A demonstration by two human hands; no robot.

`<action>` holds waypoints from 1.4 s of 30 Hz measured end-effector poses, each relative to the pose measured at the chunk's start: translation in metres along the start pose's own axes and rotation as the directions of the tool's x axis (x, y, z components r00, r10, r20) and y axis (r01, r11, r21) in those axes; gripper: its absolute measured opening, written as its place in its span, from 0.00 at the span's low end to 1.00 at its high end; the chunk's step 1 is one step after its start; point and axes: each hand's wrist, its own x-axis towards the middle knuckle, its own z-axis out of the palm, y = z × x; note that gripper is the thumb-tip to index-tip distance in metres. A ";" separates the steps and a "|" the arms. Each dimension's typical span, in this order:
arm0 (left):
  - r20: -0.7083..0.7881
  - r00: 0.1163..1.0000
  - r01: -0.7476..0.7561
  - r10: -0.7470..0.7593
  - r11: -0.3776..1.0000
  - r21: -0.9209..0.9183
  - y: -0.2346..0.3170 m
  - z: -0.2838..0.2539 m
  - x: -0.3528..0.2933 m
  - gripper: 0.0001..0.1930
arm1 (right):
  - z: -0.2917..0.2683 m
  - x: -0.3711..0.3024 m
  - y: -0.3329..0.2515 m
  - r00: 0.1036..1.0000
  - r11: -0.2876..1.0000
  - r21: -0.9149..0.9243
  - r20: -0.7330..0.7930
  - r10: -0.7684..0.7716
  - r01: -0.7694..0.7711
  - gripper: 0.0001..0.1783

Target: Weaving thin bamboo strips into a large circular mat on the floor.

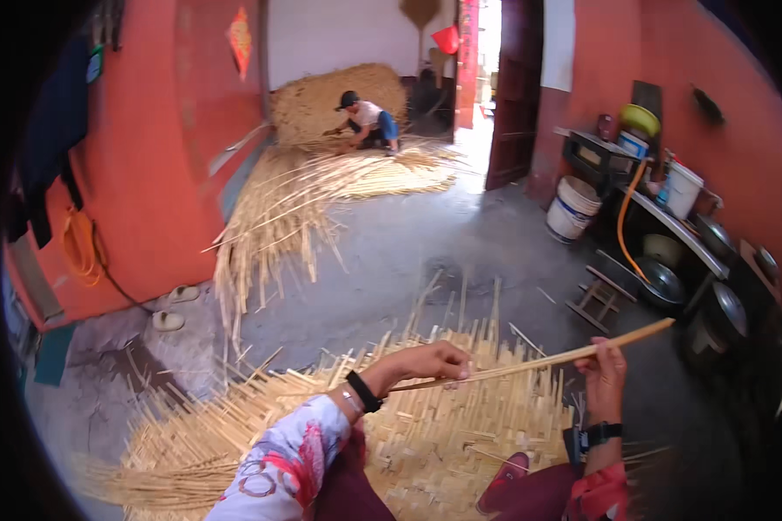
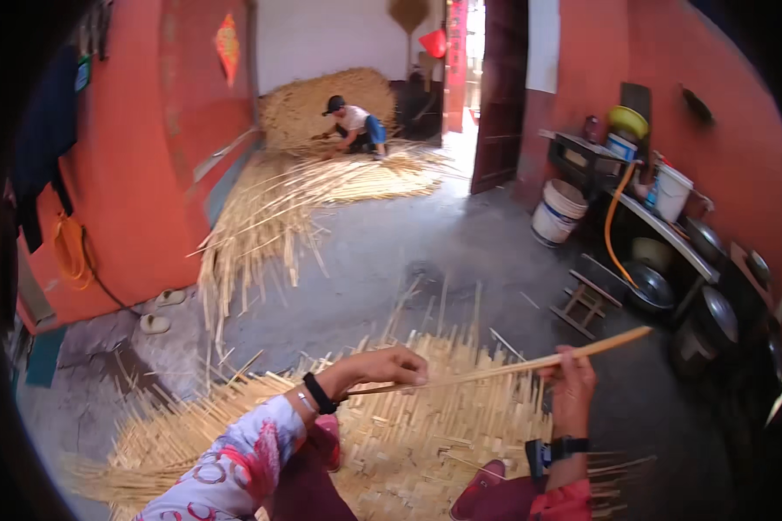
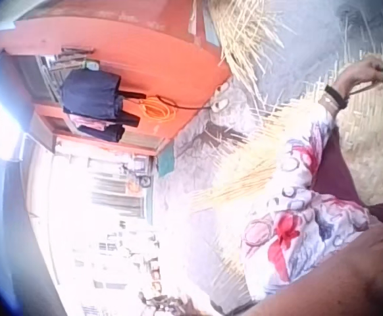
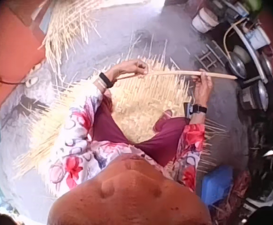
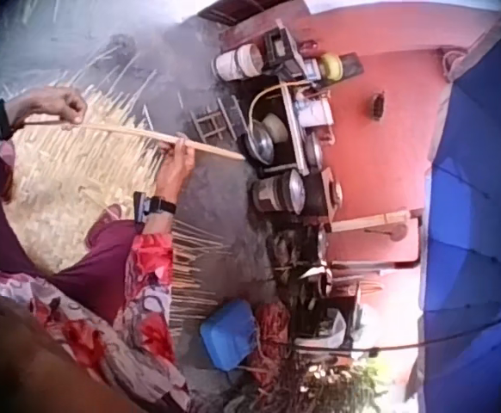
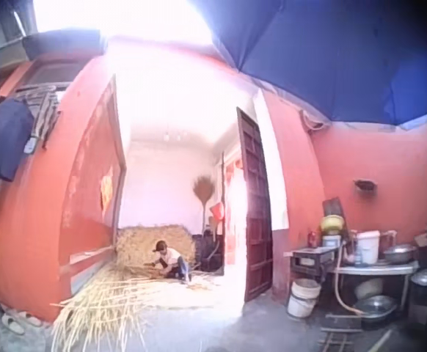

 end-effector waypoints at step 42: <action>-0.445 0.879 0.108 0.172 0.836 0.538 -0.003 -0.006 0.004 0.18 | 0.035 0.009 0.020 0.980 0.982 -0.187 -0.194 -0.048 0.012 0.15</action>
